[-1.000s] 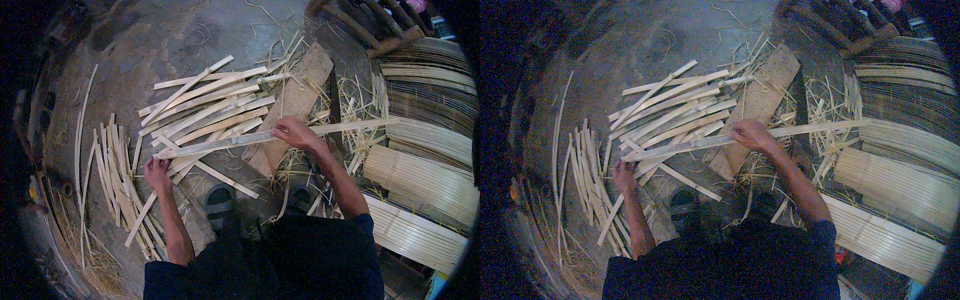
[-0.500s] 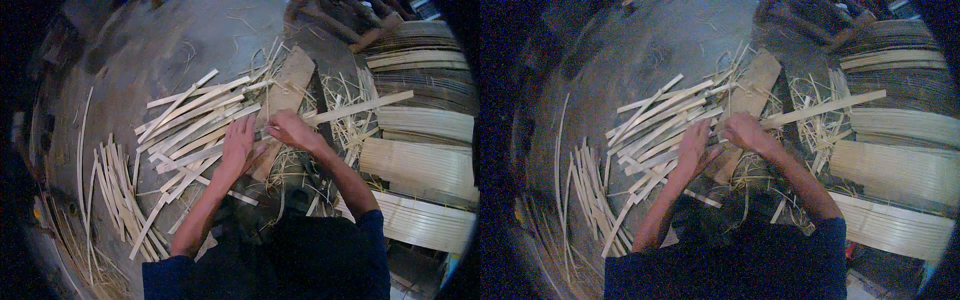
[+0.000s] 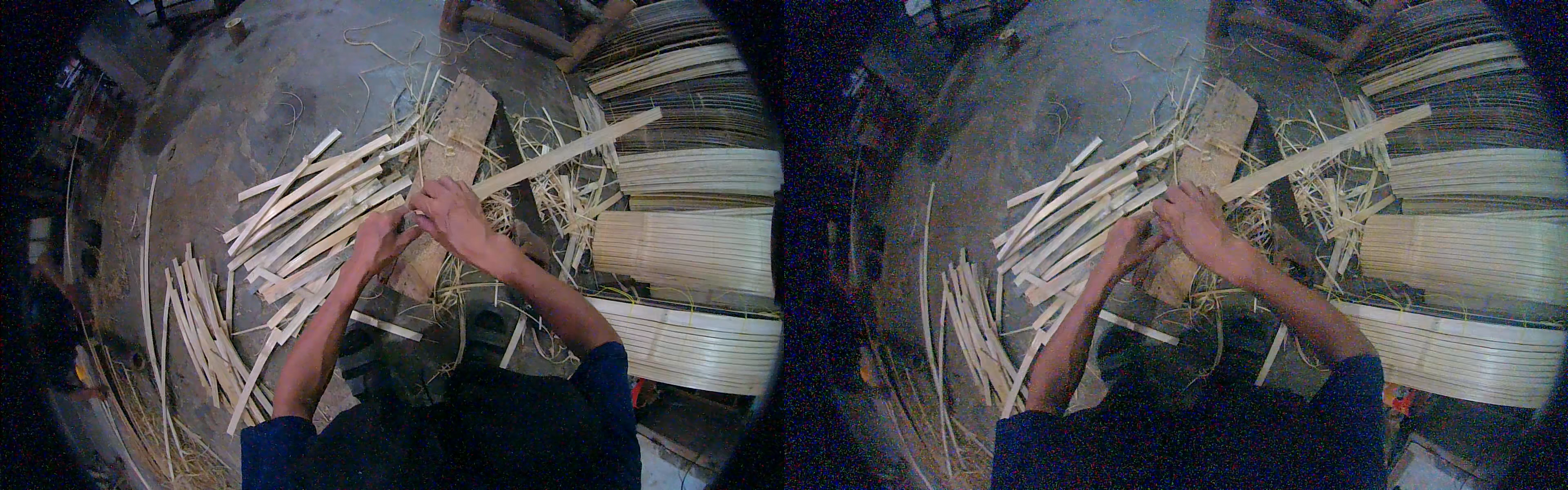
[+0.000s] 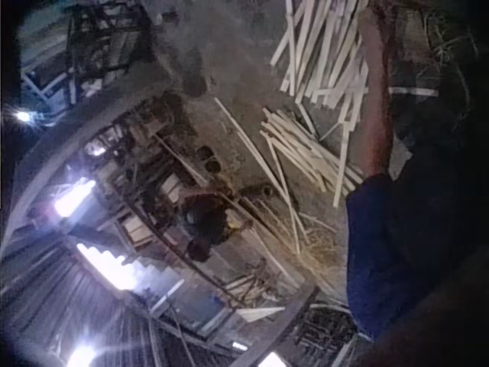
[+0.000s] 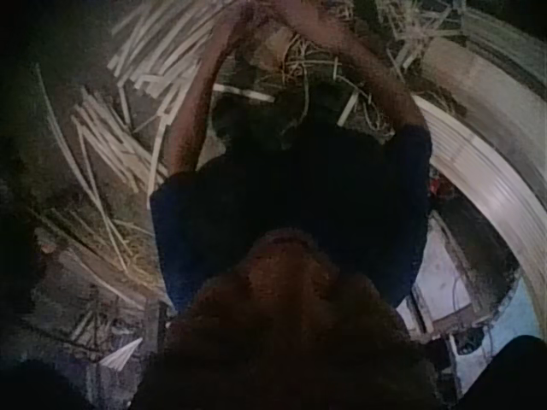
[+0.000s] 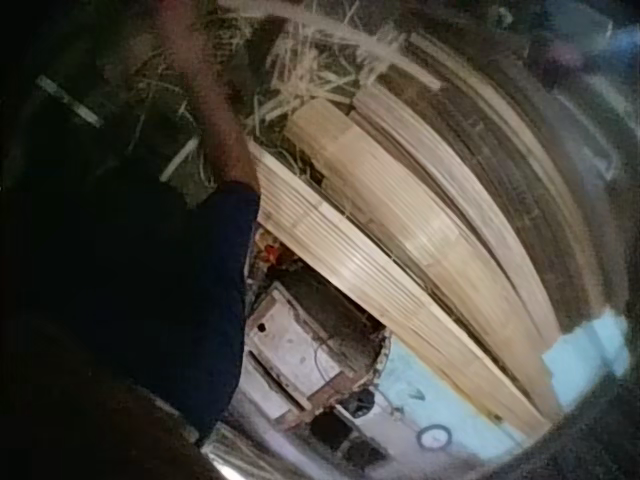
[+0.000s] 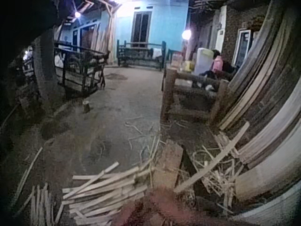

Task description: The person sits on the floor and uses a knife to split long bamboo strips into thinner slivers. They repeatedly pick up a strip, place it on a wooden block, and strike it with the knife to separate it, then set the finished pieces aside.

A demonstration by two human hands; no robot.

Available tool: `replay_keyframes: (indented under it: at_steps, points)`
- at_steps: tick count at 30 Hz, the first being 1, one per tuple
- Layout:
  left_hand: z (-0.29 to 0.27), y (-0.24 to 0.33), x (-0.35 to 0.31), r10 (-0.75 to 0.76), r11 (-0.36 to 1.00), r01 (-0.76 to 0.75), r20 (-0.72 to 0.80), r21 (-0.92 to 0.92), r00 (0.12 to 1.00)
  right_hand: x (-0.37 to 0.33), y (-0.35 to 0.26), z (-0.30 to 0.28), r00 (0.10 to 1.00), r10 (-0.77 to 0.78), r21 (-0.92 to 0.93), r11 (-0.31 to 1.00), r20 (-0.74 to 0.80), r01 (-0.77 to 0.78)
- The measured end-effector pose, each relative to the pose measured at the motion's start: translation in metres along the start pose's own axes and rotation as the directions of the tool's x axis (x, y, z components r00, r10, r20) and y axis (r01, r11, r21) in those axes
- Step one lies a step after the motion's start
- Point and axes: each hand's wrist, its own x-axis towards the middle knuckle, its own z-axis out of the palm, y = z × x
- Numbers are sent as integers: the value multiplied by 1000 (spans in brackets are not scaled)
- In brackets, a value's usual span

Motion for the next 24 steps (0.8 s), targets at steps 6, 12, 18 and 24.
replay_keyframes:
  at_steps: [6, 12, 18, 24]
  points:
    - [-5, -15, 2, -188, 925, 193, 47, -327, 981, -14, -20, 6, 985, -55, -148, 989, -161, 31]
    - [-16, -5, 8, -45, 960, 44, 3, -278, 999, -39, -29, 48, 983, 18, -32, 999, -182, -24]
    - [-21, -7, 12, 34, 969, -21, 48, -244, 998, -59, -16, 25, 944, 122, 173, 982, -306, -71]
    - [-71, 19, 32, -110, 943, 141, 118, -302, 987, -190, 69, 0, 843, 352, 59, 931, -408, -360]
